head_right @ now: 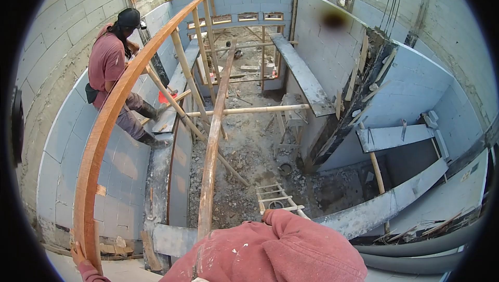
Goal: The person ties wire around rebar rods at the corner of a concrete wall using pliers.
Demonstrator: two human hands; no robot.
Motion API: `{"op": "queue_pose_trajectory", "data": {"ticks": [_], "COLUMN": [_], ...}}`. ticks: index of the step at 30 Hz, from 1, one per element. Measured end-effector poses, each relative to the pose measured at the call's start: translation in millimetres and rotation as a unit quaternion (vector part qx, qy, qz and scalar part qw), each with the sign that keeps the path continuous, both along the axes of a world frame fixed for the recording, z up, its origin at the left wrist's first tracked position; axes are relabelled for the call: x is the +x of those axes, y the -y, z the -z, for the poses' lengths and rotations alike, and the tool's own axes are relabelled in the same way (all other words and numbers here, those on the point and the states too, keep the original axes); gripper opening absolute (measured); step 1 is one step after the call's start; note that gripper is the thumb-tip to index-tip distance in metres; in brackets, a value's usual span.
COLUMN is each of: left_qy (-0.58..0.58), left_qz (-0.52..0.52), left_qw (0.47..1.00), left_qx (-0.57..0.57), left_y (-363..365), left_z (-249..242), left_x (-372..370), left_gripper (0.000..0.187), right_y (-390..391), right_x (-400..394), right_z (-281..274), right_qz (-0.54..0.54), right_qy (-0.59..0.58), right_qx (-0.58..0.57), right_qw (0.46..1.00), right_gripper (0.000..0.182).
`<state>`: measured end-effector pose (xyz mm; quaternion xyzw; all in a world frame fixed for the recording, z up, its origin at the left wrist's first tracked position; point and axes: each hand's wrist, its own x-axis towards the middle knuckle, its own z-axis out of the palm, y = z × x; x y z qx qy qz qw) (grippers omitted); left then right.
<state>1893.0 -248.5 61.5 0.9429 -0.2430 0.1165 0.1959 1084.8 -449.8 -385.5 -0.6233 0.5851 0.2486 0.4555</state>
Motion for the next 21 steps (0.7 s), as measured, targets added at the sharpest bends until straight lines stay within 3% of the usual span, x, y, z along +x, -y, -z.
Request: {"op": "queue_pose_trajectory", "data": {"ticks": [5, 12, 17, 19, 21], "left_qy": [0.003, -0.027, -0.02, -0.038, -0.027], "left_qz": [0.045, 0.022, 0.073, 0.09, 0.086], "left_qw": [0.999, 0.999, 0.997, 0.994, 0.995], "left_qx": [-0.002, -0.037, -0.029, -0.047, -0.039], "left_y": [-3, 0, -6, -7, -4], "left_z": [-3, -5, -4, -17, -25], "left_x": [4, -8, -8, -35, -48], "left_gripper": [0.08, 0.078, 0.065, 0.063, 0.06], "right_y": [-1, -1, -5, -10, -17], "right_x": [1, 1, -5, -13, -16], "right_z": [-19, -29, -36, -40, -30], "right_qz": [0.008, 0.015, 0.016, 0.035, 0.122], "right_qy": [0.01, 0.017, 0.026, 0.027, 0.027], "right_qx": [0.002, 0.003, -0.006, -0.012, -0.007], "right_qw": [1.0, 1.0, 1.0, 0.999, 0.992], "right_gripper": [0.042, 0.042, 0.043, 0.043, 0.044]}}
